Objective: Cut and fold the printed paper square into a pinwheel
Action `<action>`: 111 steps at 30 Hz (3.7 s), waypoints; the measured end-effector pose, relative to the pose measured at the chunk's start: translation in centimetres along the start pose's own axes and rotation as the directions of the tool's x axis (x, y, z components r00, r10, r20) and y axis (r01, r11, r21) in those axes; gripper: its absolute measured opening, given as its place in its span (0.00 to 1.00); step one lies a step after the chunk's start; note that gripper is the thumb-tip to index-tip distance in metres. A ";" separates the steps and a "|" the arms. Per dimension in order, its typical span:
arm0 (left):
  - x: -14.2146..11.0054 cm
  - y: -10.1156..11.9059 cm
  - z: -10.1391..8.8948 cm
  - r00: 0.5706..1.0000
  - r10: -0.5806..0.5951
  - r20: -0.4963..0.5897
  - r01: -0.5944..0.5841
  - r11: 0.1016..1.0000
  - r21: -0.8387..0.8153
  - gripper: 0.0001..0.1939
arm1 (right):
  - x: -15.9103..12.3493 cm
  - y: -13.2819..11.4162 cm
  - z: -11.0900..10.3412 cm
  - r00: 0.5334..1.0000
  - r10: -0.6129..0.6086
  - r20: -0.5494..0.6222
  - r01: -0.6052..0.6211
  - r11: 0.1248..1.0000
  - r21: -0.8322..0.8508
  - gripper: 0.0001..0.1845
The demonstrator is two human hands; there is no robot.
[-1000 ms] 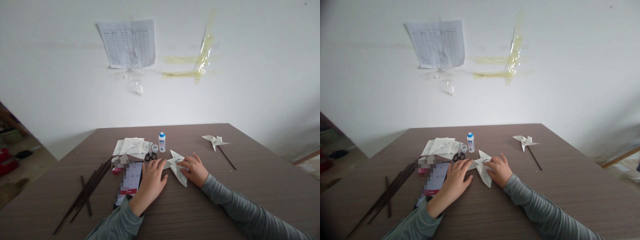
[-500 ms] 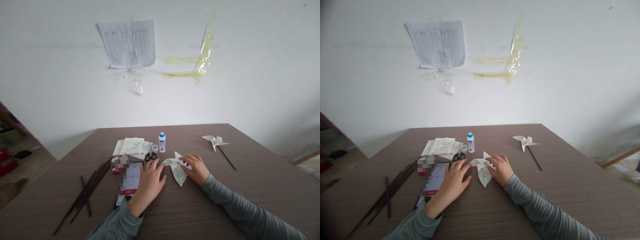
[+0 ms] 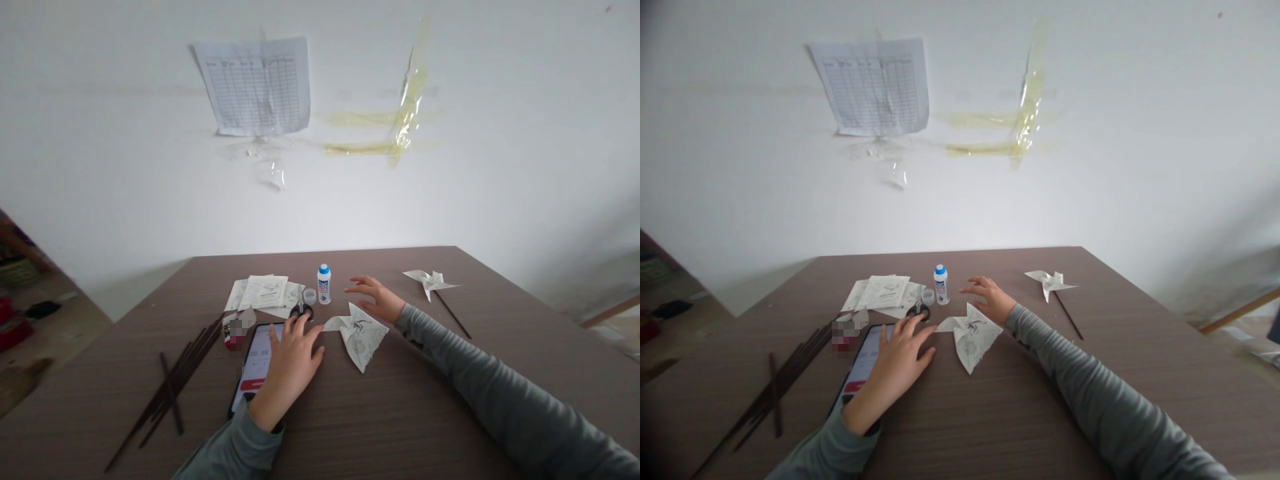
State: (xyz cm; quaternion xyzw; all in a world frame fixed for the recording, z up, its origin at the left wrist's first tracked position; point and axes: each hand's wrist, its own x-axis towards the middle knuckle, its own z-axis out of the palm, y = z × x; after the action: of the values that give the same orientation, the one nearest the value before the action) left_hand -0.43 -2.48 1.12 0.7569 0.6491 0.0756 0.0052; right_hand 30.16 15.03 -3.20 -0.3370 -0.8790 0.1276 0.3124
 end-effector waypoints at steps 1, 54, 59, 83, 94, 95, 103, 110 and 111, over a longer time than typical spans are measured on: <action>0.0 0.0 0.0 1.000 -0.001 -0.004 0.001 1.000 0.000 0.28 | 0.9 0.1 0.1 1.000 -0.004 0.010 0.004 1.000 0.003 0.26; 0.0 1.7 2.6 0.993 0.116 -0.037 -0.120 0.979 -0.166 0.31 | -3.3 -4.0 0.4 0.858 0.395 -0.328 -0.209 0.852 0.481 0.32; -0.2 2.4 2.5 0.993 0.120 -0.017 -0.121 0.981 -0.153 0.32 | -3.0 -4.6 0.1 0.894 0.383 -0.232 -0.250 0.857 0.451 0.33; 0.0 3.4 2.1 0.996 0.087 -0.022 -0.088 0.992 -0.090 0.31 | -2.9 -4.8 1.7 0.983 0.081 -0.165 -0.103 0.987 -0.127 0.14; -0.2 4.0 1.8 0.997 0.077 0.014 -0.075 0.991 -0.114 0.32 | -3.0 -4.5 2.3 0.985 0.038 -0.168 -0.061 0.989 -0.137 0.17; -0.1 4.0 1.9 0.997 0.076 0.010 -0.074 0.990 -0.118 0.32 | -3.0 -4.4 2.4 0.984 0.032 -0.174 -0.057 0.988 -0.140 0.17; 0.4 3.5 2.8 0.997 0.075 -0.025 -0.078 0.988 -0.136 0.31 | -3.1 -3.8 3.0 0.980 0.015 -0.199 -0.054 0.979 -0.196 0.16; 0.2 3.8 2.2 0.997 0.080 0.006 -0.078 0.987 -0.141 0.31 | -3.4 -3.3 3.1 0.949 0.038 -0.313 -0.069 0.994 -0.089 0.15; 0.2 3.8 2.2 0.997 0.078 0.012 -0.076 0.988 -0.136 0.31 | -3.5 -3.2 2.9 0.924 0.067 -0.377 -0.089 0.995 -0.042 0.16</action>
State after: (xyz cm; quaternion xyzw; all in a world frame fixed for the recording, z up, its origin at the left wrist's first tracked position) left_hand 3.56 -2.70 -0.64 0.7799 0.6127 0.1132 0.0594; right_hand 28.70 10.30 -5.67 -0.3989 -0.7923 0.0473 0.4592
